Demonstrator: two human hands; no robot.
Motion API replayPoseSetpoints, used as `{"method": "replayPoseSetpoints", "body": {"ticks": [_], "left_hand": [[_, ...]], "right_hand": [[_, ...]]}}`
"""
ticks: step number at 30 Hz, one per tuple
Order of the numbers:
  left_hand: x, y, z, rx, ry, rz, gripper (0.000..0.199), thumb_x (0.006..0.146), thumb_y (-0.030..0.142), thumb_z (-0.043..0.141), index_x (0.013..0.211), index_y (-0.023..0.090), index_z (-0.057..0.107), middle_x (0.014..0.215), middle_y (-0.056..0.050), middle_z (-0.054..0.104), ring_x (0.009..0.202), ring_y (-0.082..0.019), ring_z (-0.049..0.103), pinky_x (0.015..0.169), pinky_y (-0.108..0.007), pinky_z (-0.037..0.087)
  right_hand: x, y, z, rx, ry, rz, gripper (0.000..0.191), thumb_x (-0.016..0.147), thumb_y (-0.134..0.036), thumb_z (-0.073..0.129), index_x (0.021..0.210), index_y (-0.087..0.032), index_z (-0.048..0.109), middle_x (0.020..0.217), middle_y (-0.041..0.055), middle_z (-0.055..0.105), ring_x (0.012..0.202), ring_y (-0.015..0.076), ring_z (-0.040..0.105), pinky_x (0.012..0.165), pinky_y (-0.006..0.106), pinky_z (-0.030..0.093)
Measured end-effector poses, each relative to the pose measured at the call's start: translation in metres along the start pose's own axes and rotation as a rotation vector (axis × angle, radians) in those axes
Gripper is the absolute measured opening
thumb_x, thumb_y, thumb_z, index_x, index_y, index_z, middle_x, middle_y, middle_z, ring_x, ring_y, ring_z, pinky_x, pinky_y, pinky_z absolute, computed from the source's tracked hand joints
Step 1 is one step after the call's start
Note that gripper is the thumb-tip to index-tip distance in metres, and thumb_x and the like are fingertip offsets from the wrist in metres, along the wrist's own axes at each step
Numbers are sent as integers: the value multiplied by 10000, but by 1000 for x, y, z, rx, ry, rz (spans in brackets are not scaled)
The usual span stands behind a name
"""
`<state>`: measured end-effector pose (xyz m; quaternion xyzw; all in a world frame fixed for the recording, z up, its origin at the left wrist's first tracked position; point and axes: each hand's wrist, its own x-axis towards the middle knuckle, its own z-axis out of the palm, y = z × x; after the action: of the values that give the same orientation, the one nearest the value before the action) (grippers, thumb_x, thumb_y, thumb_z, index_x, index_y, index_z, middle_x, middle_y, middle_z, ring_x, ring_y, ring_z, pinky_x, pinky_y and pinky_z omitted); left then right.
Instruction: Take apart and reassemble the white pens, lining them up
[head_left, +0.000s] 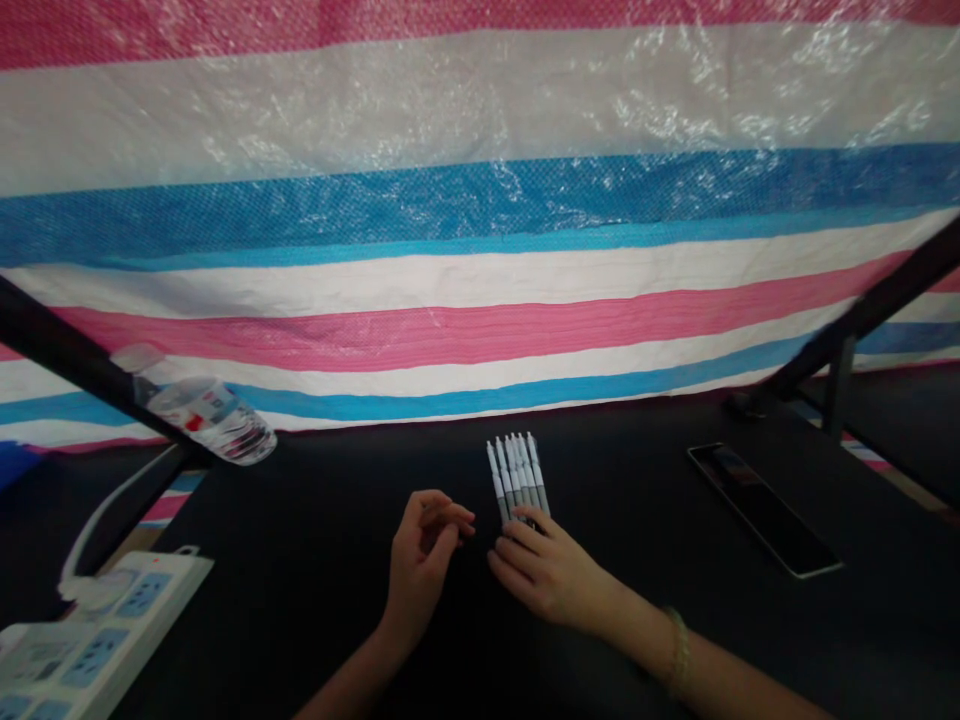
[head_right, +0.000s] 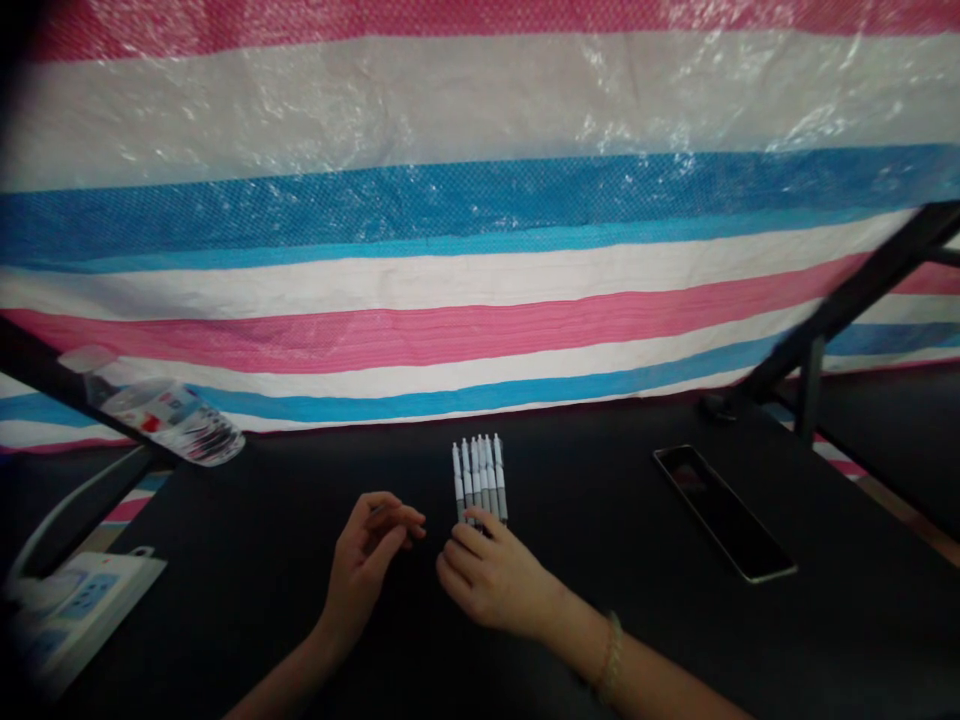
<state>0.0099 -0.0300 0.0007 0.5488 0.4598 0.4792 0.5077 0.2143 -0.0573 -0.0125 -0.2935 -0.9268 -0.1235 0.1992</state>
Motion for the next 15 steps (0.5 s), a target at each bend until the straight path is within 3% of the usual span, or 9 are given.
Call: {"method": "replayPoseSetpoints", "body": {"ticks": [3, 5, 10, 15], "left_hand": [[1, -1, 2, -36, 2, -31, 183, 856, 178, 583, 1005, 217, 485, 863, -31, 759, 727, -204, 716, 666, -326, 521], [0, -3, 3, -54, -1, -47, 196, 850, 185, 595, 1010, 217, 486, 868, -34, 760, 725, -204, 717, 663, -323, 522], [-2, 2, 6, -82, -17, -87, 199, 827, 192, 618, 993, 212, 509, 868, -43, 763, 712, -206, 717, 635, -310, 526], [0, 7, 7, -82, 8, -126, 229, 817, 192, 637, 1002, 212, 503, 871, -44, 761, 735, -210, 733, 663, -318, 557]], "right_hand": [[2, 0, -1, -18, -26, 47, 207, 987, -121, 539, 1155, -119, 660, 1057, 108, 735, 1070, 283, 622, 1047, 513, 434], [2, 0, 2, -26, -59, 81, 204, 986, -131, 550, 1159, -121, 657, 1068, 124, 731, 1107, 295, 613, 1057, 539, 424], [0, 3, 7, 11, -68, 66, 173, 984, -103, 534, 1075, -124, 680, 942, 109, 731, 1013, 269, 644, 1073, 550, 418], [-2, 3, -12, 70, 69, -22, 210, 969, -61, 514, 936, -139, 706, 941, 100, 765, 904, 244, 661, 1019, 521, 473]]}}
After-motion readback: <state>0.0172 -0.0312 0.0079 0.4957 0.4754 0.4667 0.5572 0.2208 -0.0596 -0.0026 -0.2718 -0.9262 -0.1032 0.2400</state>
